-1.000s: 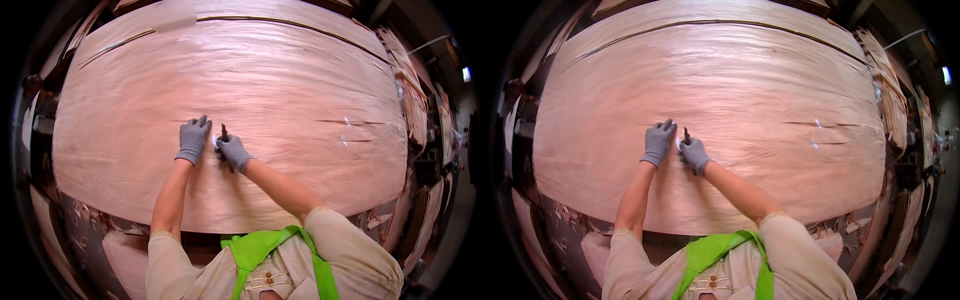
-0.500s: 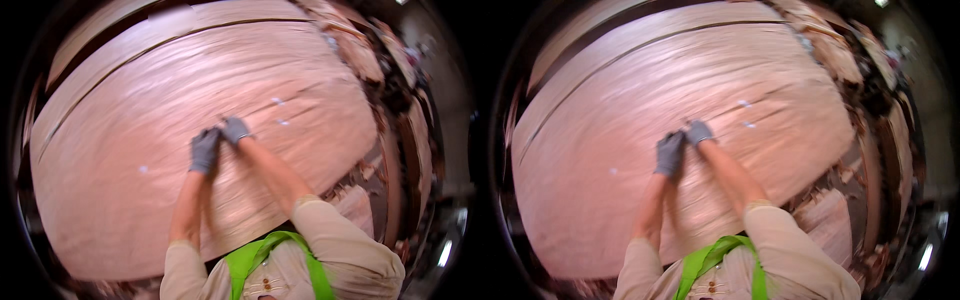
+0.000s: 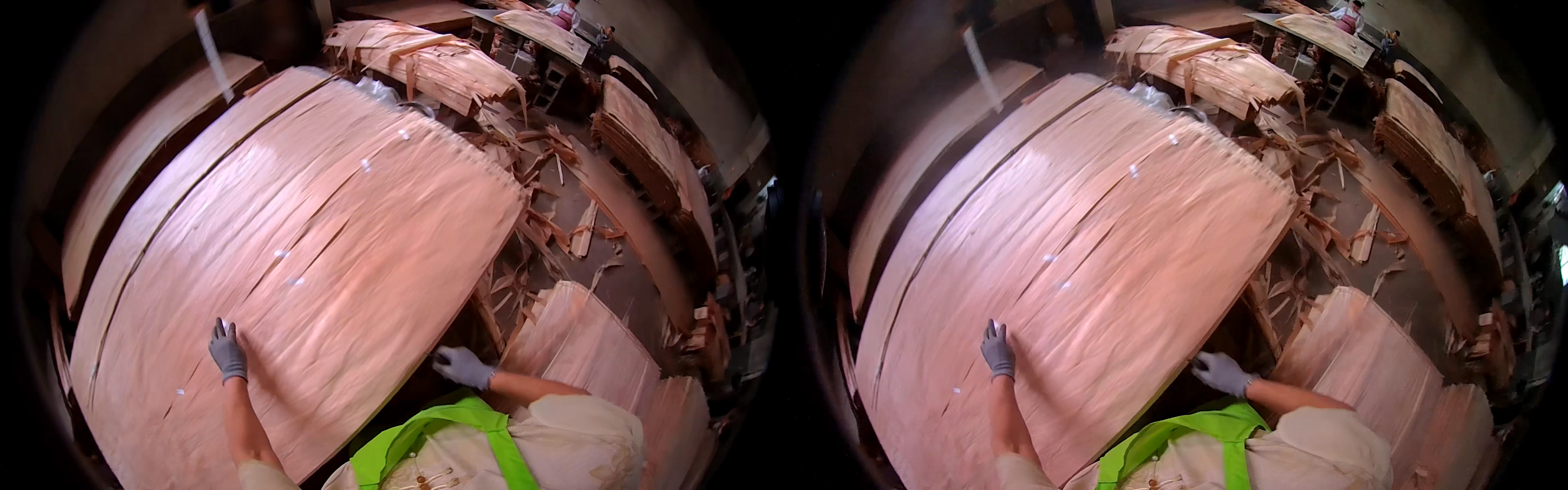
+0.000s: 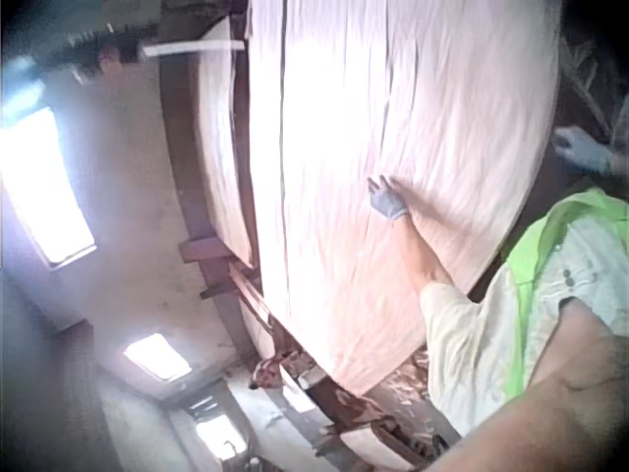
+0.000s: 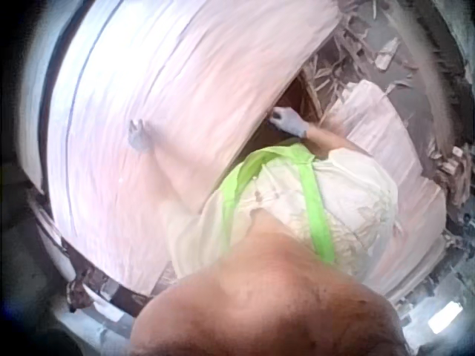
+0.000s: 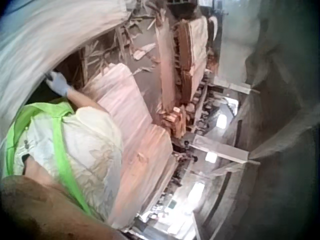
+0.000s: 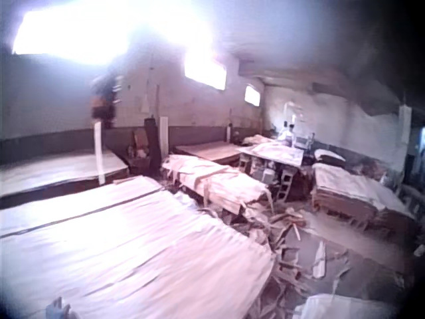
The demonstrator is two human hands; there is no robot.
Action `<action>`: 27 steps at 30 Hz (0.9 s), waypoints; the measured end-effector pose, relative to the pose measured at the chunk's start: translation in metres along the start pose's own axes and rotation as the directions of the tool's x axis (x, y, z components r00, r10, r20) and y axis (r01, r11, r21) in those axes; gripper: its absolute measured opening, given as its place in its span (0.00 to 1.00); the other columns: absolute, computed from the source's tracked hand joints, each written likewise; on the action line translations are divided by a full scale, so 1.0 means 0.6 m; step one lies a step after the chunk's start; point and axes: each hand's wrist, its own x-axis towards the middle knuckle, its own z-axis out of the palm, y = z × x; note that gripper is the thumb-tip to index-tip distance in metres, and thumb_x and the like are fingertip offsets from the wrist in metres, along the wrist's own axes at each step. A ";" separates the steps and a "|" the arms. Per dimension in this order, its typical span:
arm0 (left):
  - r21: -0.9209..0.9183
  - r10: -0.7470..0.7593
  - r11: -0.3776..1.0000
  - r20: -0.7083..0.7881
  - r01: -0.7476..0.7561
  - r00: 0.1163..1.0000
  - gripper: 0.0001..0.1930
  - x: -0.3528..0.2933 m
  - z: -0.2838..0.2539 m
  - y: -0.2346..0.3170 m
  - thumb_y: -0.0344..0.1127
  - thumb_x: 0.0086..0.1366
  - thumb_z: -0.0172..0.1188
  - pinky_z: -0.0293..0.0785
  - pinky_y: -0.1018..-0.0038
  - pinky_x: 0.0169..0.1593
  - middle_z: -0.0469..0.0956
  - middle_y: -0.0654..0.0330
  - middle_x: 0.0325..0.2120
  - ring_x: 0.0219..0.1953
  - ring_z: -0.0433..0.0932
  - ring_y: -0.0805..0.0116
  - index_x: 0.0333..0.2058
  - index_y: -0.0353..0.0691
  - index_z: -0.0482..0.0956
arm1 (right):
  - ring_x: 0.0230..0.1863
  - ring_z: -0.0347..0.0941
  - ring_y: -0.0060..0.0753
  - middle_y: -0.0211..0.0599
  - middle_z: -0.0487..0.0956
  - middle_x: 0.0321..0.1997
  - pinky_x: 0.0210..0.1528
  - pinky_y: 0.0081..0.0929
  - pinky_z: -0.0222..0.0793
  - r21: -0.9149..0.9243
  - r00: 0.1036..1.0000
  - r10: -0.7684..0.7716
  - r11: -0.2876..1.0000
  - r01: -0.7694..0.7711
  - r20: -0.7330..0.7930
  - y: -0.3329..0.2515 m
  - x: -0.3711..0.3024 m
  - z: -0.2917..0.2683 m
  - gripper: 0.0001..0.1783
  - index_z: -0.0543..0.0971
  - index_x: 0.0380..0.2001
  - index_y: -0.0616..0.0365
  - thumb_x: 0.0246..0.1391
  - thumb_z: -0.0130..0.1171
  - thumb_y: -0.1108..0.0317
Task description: The person handles and processes wood veneer sheets by hand and using a blade, moving pieces to a large pile, and trimming edges on a workbench.
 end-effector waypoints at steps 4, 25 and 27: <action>-0.255 0.061 0.955 -0.324 -0.149 0.944 0.29 0.003 -0.019 0.275 0.29 0.52 0.49 0.60 0.58 0.57 0.58 0.46 0.59 0.60 0.58 0.47 0.56 0.41 0.65 | 0.32 0.74 0.54 0.51 0.76 0.28 0.34 0.41 0.68 0.112 0.990 0.099 0.990 -0.087 -0.104 0.210 -0.078 -0.086 0.15 0.75 0.32 0.58 0.49 0.56 0.57; -0.332 -0.220 0.918 0.024 0.215 0.975 0.38 0.547 -0.060 1.059 0.59 0.62 0.43 0.42 0.55 0.64 0.45 0.53 0.65 0.66 0.44 0.55 0.63 0.39 0.48 | 0.07 0.59 0.22 0.32 0.70 0.12 0.08 0.21 0.52 0.736 0.657 0.612 0.665 -0.126 -0.440 0.712 -0.097 -0.800 0.11 0.71 0.25 0.57 0.54 0.52 0.61; -0.320 -0.249 0.911 0.073 0.259 0.966 0.39 0.604 -0.087 1.114 0.59 0.61 0.43 0.41 0.54 0.64 0.44 0.54 0.65 0.66 0.44 0.56 0.63 0.39 0.48 | 0.08 0.60 0.24 0.34 0.70 0.12 0.09 0.22 0.51 0.766 0.552 0.718 0.609 -0.205 -0.423 0.833 -0.102 -0.826 0.10 0.72 0.24 0.60 0.52 0.51 0.64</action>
